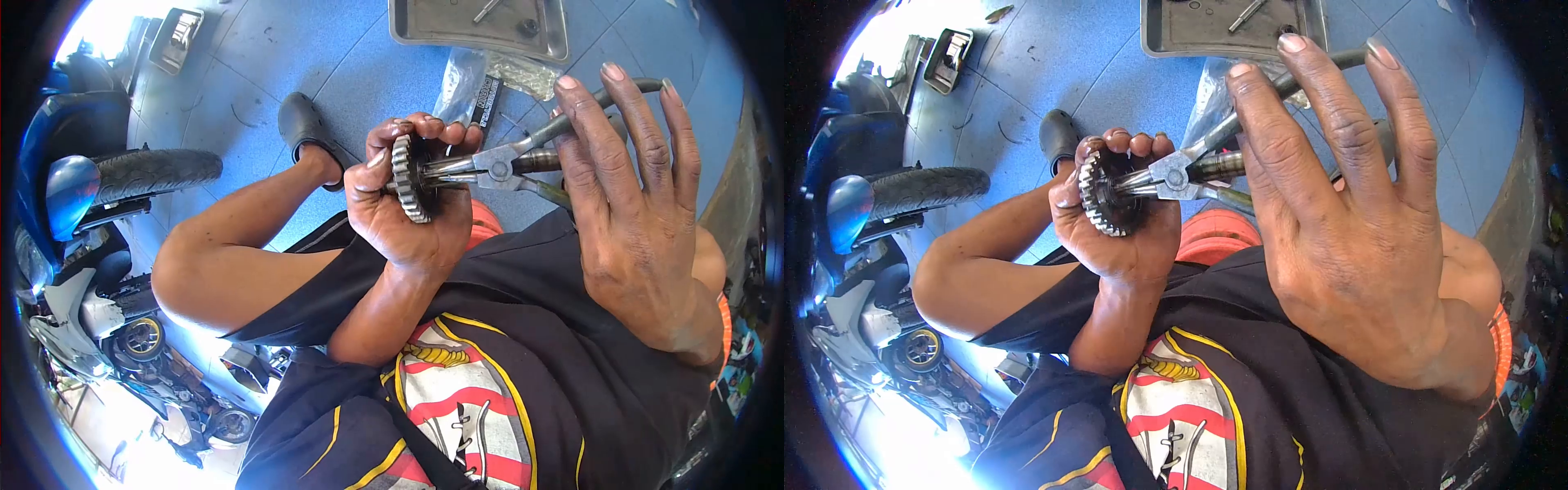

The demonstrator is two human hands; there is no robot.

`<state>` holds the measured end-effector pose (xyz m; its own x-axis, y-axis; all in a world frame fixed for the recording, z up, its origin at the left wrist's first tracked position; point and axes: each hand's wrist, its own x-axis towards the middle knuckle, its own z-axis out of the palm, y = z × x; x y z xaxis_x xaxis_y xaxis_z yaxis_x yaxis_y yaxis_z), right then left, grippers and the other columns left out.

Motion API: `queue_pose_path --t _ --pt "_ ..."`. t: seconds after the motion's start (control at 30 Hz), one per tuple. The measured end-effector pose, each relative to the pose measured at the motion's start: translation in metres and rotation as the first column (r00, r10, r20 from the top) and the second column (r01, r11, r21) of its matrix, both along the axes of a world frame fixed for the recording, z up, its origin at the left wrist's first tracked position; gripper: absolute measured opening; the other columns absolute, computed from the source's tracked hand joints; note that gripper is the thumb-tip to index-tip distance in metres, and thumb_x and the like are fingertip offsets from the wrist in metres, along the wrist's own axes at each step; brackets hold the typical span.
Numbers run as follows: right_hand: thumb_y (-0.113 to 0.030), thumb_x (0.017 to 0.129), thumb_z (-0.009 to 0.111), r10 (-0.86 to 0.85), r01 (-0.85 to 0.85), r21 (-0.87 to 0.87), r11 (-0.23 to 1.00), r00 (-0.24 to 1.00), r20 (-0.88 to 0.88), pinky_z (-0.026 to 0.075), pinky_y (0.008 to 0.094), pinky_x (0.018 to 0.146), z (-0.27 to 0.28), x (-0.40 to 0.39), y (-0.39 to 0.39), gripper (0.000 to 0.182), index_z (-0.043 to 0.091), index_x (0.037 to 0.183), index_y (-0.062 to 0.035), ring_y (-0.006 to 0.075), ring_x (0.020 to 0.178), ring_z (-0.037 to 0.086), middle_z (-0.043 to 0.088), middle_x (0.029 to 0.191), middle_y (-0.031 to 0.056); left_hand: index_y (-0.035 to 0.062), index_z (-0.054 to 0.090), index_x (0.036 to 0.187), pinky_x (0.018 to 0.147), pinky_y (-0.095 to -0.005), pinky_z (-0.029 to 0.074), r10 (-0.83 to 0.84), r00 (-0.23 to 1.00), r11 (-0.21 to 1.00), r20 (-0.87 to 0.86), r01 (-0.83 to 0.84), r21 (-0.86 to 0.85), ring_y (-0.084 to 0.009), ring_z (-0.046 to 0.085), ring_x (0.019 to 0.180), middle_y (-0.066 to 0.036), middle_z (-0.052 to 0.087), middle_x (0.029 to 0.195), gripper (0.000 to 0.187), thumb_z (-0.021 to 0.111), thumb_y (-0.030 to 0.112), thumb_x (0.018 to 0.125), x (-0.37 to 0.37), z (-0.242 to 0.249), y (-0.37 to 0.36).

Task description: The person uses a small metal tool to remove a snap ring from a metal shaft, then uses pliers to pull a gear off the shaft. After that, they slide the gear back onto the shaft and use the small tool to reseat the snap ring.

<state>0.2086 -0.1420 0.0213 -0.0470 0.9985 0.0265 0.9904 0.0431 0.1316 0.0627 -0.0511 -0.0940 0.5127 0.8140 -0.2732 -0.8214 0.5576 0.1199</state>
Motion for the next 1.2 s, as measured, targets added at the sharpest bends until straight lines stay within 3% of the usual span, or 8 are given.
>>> queue_pose_path --t 0.17,0.67,1.2 --pt "-0.003 0.084 0.059 0.021 -0.021 0.015 1.0 0.998 -0.054 0.03 0.0584 0.111 0.002 0.003 -0.002 0.023 0.066 0.102 0.0093 0.0383 0.132 0.044 0.052 0.138 0.0169 0.0032 0.063 0.102 0.085 -0.0541 0.047 0.021 1.0 0.995 -0.006 -0.02 0.096 -0.0338 0.061 0.089 -0.018 0.061 0.097 0.029 0.055 0.024 0.082 -0.002 0.001 0.003" --pt "-0.002 0.082 0.058 -0.002 0.003 0.014 1.0 0.997 -0.071 0.033 0.0613 0.107 0.003 -0.001 -0.006 0.023 0.065 0.099 0.0119 0.0415 0.127 0.049 0.054 0.134 0.0195 0.0049 0.062 0.101 0.082 -0.0509 0.048 -0.002 1.0 0.993 0.024 -0.001 0.118 -0.0313 0.06 0.084 -0.017 0.061 0.096 0.028 0.055 0.023 0.081 -0.006 0.002 0.002" --pt "0.0 0.082 0.058 -0.013 0.005 -0.165 0.986 0.999 -0.053 0.03 0.0668 0.108 0.017 -0.009 -0.006 0.025 0.063 0.101 0.0158 0.0453 0.132 0.041 0.046 0.14 0.0238 0.006 0.061 0.102 0.084 -0.05 0.045 0.049 0.995 0.958 -0.09 -0.022 0.285 -0.03 0.058 0.088 -0.016 0.059 0.097 0.028 0.054 0.023 0.082 -0.005 0.001 0.003"
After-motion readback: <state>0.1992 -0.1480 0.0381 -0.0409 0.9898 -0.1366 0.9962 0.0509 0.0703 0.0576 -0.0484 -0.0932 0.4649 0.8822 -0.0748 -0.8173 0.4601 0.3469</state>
